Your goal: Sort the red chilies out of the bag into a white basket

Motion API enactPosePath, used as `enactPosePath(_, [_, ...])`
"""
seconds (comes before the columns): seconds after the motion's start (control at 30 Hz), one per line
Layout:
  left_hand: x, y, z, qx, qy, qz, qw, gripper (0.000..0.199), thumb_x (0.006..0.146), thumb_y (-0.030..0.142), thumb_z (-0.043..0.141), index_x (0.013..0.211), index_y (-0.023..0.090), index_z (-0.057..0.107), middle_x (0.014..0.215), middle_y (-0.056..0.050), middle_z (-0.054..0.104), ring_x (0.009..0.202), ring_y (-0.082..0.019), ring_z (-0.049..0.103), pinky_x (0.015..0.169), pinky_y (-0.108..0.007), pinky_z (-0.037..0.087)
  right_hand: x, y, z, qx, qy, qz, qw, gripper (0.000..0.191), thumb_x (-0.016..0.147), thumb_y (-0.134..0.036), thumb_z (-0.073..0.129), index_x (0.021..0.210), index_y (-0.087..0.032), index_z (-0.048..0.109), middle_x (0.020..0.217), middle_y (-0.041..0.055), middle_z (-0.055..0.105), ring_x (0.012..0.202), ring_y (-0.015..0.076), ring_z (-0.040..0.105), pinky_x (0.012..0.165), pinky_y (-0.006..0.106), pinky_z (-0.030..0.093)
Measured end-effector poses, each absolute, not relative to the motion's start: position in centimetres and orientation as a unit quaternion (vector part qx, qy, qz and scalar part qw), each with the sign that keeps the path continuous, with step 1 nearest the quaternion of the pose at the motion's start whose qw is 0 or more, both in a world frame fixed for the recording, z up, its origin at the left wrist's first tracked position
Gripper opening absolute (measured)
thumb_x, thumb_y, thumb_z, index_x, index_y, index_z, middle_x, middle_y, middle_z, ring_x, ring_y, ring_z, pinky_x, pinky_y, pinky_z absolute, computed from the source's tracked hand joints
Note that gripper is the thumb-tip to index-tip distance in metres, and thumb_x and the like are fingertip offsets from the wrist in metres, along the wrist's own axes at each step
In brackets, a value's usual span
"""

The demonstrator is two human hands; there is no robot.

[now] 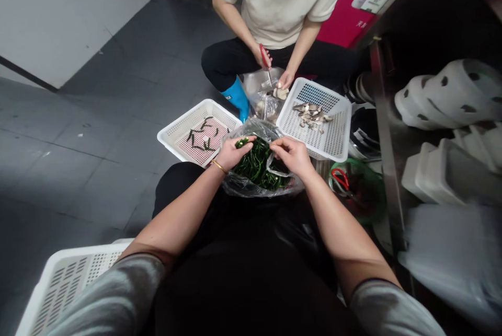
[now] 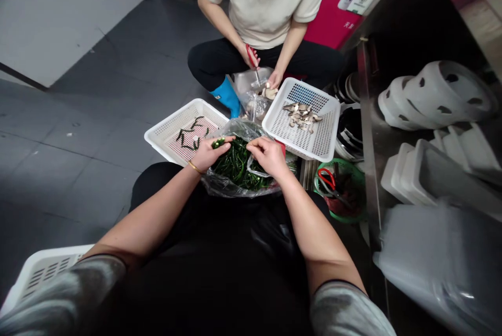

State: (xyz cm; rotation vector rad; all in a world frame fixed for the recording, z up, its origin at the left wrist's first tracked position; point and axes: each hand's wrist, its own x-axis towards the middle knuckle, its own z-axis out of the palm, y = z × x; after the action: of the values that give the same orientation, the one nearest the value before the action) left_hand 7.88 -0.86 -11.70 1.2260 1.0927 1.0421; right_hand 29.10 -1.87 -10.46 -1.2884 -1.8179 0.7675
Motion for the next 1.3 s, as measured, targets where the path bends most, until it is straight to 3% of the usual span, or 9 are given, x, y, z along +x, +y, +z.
enactPosePath(0.2, [9.0,-1.8,-12.1,0.518,0.441,0.427,0.596,0.043,0.064,0.042,0.079,0.092,0.01,0.073,0.085,-0.008,0.073,0.078,-0.018,0.065,0.077,-0.031,0.051,26.5,-1.7,-10.9,-0.497,-0.502,0.517,0.483,0.031,0.073,-0.048,0.071,0.078,-0.017,0.064,0.057,-0.0029,0.06,0.045,0.0096,0.053,0.048,0.023,0.049])
enactPosePath(0.37, [8.9,-2.9,-11.5,0.399,0.398,0.371,0.737,0.054,0.064,0.047,0.078,0.101,0.01,0.065,0.074,-0.007,0.068,0.061,-0.017,0.064,0.054,-0.028,0.05,24.9,-1.1,-11.1,-0.51,-0.4,0.553,0.524,0.035,0.063,-0.046,0.077,0.072,-0.016,0.061,0.057,-0.0035,0.06,0.042,0.0066,0.051,0.042,0.019,0.048])
enactPosePath(0.53, [8.5,-3.1,-11.6,0.422,0.42,0.334,0.731,0.037,0.064,0.039,0.079,0.074,0.012,0.057,0.055,0.002,0.053,0.041,-0.005,0.046,0.035,-0.016,0.026,25.3,-1.9,-11.5,-0.521,-0.421,0.561,0.487,0.039,0.065,-0.049,0.076,0.081,-0.018,0.059,0.057,-0.0042,0.061,0.043,0.0084,0.055,0.042,0.02,0.05])
enactPosePath(0.63, [8.4,-2.9,-11.8,0.441,0.445,0.328,0.707,0.037,0.062,0.034,0.081,0.079,0.014,0.055,0.052,0.006,0.049,0.039,-0.003,0.039,0.035,-0.015,0.022,26.1,-2.5,-11.7,-0.535,-0.419,0.59,0.436,0.043,0.067,-0.055,0.073,0.085,-0.019,0.057,0.057,-0.0042,0.062,0.041,0.0089,0.054,0.036,0.018,0.045])
enactPosePath(0.77, [8.7,-3.1,-11.7,0.457,0.439,0.3,0.713,0.041,0.06,0.036,0.081,0.08,0.015,0.052,0.059,0.002,0.058,0.038,-0.003,0.04,0.034,-0.016,0.022,26.2,-2.9,-12.1,-0.517,-0.455,0.598,0.41,0.042,0.068,-0.056,0.073,0.07,-0.017,0.057,0.052,-0.0043,0.058,0.039,0.0065,0.051,0.036,0.016,0.043])
enactPosePath(0.87, [9.1,-3.2,-11.8,0.425,0.446,0.345,0.708,0.039,0.068,0.042,0.075,0.081,0.017,0.048,0.058,0.002,0.059,0.034,-0.004,0.037,0.034,-0.017,0.019,25.5,-3.0,-12.2,-0.505,-0.426,0.598,0.455,0.038,0.063,-0.05,0.078,0.071,-0.017,0.059,0.053,-0.0046,0.059,0.042,0.007,0.054,0.042,0.017,0.048])
enactPosePath(1.0, [9.3,-3.3,-12.2,0.485,0.497,0.387,0.606,0.025,0.076,0.034,0.067,0.077,0.019,0.046,0.056,0.004,0.055,0.036,-0.007,0.041,0.038,-0.019,0.026,24.5,-3.3,-12.5,-0.536,-0.383,0.634,0.406,0.036,0.061,-0.042,0.081,0.063,-0.017,0.056,0.053,-0.0022,0.06,0.041,0.008,0.054,0.039,0.018,0.048])
enactPosePath(1.17, [9.1,-3.4,-12.1,0.551,0.585,0.365,0.47,0.014,0.076,0.02,0.064,0.076,0.021,0.05,0.059,0.003,0.053,0.052,-0.014,0.055,0.052,-0.024,0.038,25.1,-3.8,-12.5,-0.553,-0.504,0.553,0.367,0.038,0.067,-0.047,0.075,0.059,-0.018,0.053,0.043,-0.0052,0.052,0.034,0.0074,0.047,0.034,0.017,0.038])
enactPosePath(1.3, [8.9,-3.5,-11.5,0.579,0.599,0.365,0.416,0.014,0.075,0.018,0.064,0.078,0.021,0.051,0.062,0.0,0.056,0.07,-0.02,0.061,0.067,-0.027,0.043,26.5,-3.5,-11.7,-0.532,-0.544,0.553,0.34,0.04,0.067,-0.053,0.072,0.062,-0.019,0.052,0.046,-0.0061,0.053,0.034,0.0071,0.044,0.034,0.018,0.035])
